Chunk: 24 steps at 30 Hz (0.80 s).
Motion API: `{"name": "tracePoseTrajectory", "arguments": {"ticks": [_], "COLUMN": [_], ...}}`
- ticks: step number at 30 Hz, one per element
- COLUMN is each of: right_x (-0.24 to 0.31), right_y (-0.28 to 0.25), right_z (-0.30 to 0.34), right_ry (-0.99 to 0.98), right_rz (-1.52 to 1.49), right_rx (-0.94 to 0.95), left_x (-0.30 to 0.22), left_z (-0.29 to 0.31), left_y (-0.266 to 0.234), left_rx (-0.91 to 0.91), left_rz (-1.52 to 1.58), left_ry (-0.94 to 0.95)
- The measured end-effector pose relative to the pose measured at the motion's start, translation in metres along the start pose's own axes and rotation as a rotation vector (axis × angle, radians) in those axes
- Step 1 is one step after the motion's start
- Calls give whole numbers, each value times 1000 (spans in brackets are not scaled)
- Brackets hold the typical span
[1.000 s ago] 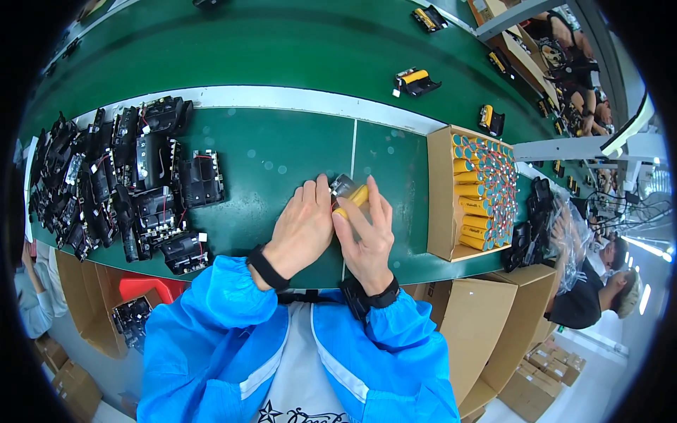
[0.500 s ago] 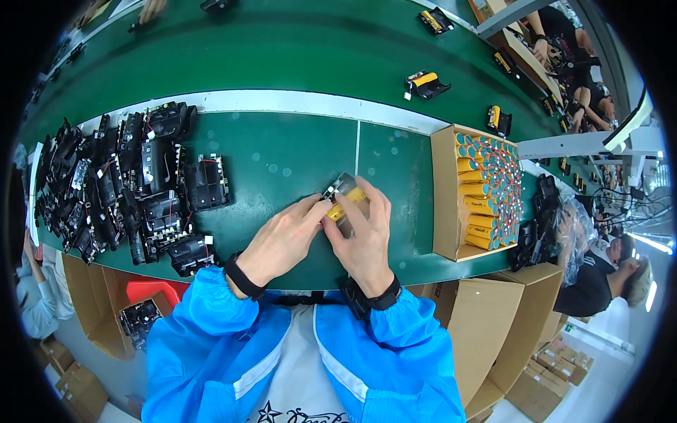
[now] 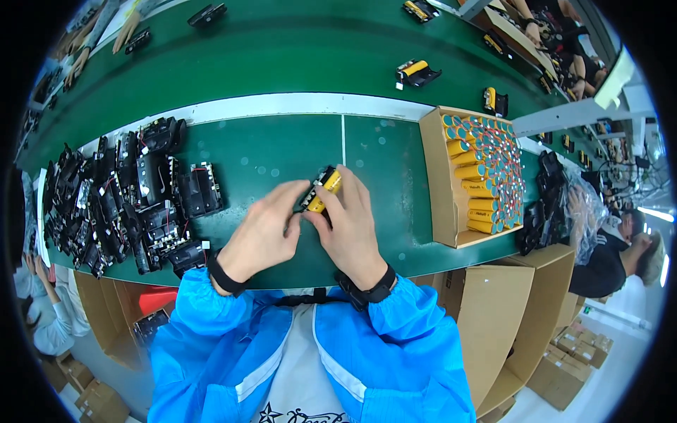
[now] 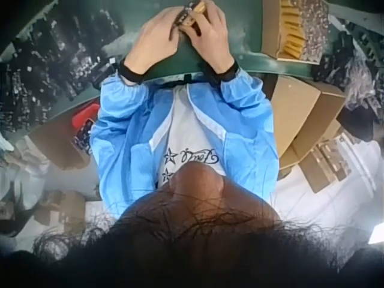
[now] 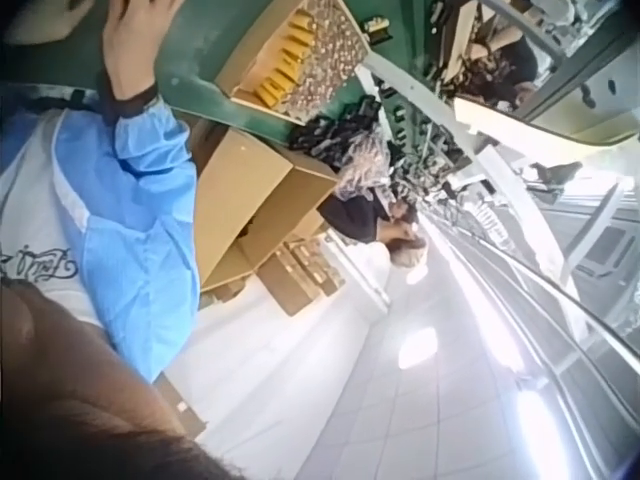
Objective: The person assembles battery packs by hand, picking up a plastic housing, inserting two yellow battery cells, and pressing them into place. They then place the completed assembly onto a conveyor belt and repeat the process.
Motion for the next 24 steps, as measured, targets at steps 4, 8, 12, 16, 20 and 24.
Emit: {"name": "tracePoseTrajectory", "arguments": {"ticks": [4,8,12,16,20,24], "right_x": [6,5,-4,-30,-108,-176], "right_y": [2,6,-9,-78,-170,-187], "right_z": [-4,-1,5,-15,-32,-18], "right_ry": [7,99,90,120,374,406], "right_rz": [12,-69,-185,-79,495,539], "right_rx": [47,13,-42,5,-200,-130], "left_x": [22,34,33,31,20,18], "left_z": [-23,-48,-58,-55,-61,-109], "left_y": [15,21,20,21,11,-2], "left_rx": [5,165,297,262,247,238], "left_rz": [113,95,77,16,-62,-130], "left_ry": [-222,-366,-485,-469,-438,-422]}}
Point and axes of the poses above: each hand's wrist, its own z-axis away from the middle knuckle, its own y-axis out of the palm, x = y × z, the point moved 3 cm from there along -z, towards the middle knuckle, and after that the axes turned 2 degrees about -z, right-handed, at the moved point
